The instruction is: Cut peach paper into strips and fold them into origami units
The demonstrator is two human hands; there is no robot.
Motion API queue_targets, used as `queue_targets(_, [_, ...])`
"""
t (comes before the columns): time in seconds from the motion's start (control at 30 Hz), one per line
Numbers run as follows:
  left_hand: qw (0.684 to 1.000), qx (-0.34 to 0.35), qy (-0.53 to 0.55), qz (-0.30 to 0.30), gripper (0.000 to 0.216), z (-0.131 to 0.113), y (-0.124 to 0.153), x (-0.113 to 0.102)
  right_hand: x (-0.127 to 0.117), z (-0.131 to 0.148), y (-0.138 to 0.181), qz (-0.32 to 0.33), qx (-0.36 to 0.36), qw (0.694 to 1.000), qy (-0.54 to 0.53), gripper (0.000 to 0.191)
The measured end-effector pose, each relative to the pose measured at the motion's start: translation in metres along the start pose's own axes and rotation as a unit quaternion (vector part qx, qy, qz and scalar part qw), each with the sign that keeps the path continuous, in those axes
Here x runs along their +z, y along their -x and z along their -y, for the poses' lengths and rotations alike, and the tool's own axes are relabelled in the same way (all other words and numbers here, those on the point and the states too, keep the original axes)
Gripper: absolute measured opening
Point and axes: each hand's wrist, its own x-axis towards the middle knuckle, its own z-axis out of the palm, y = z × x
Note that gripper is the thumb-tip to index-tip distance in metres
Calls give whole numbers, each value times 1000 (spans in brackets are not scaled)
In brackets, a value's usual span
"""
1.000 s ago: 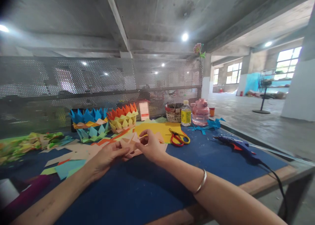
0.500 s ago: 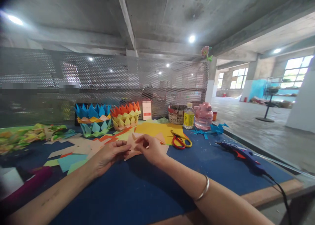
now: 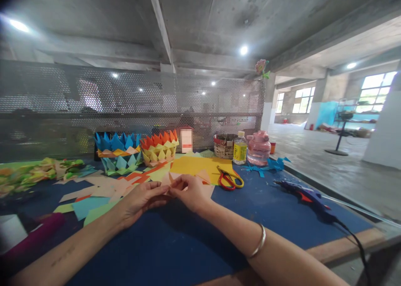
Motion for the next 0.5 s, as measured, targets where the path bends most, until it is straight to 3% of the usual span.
queue_targets(0.2, [1000, -8, 12, 25, 22, 1, 0, 1, 0, -5, -2, -43, 4, 999, -9, 11])
queue_targets(0.37, [999, -10, 39, -2, 11, -1, -1, 1, 0, -8, -4, -59, -16, 998, 9, 16])
queue_targets(0.5, [999, -11, 51, 13, 9, -2, -1, 0, 0, -8, -4, -54, -29, 998, -4, 21])
